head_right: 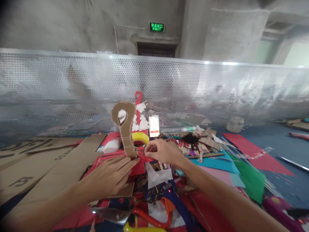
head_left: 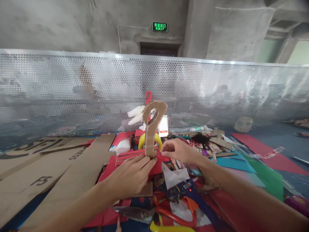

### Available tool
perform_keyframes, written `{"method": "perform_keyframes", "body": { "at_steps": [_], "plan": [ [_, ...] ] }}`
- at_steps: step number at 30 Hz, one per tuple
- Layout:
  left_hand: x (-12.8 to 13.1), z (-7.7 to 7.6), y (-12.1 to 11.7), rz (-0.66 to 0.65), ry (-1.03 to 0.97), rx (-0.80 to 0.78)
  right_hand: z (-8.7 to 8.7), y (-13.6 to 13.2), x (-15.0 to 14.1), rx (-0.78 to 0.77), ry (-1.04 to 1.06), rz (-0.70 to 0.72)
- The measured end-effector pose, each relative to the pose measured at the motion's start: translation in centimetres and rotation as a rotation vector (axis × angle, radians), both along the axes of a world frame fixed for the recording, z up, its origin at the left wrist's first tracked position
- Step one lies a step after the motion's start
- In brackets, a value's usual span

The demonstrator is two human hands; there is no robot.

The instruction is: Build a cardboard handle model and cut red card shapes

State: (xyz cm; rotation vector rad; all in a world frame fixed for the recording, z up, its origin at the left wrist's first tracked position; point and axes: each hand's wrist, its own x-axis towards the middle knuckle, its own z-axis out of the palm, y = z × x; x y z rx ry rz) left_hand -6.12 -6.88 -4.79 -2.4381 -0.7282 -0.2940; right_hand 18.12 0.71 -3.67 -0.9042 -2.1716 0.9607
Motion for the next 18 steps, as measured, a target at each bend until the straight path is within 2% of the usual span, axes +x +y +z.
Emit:
{"method": "perform_keyframes", "body": {
  "at_steps": [18],
  "plan": [
    [0.05, -0.16, 0.0, 0.069, 0.026, -0.083, -0.15, 0.02, -0.04, 0.014, 0.033, -0.01]
  ]
}}
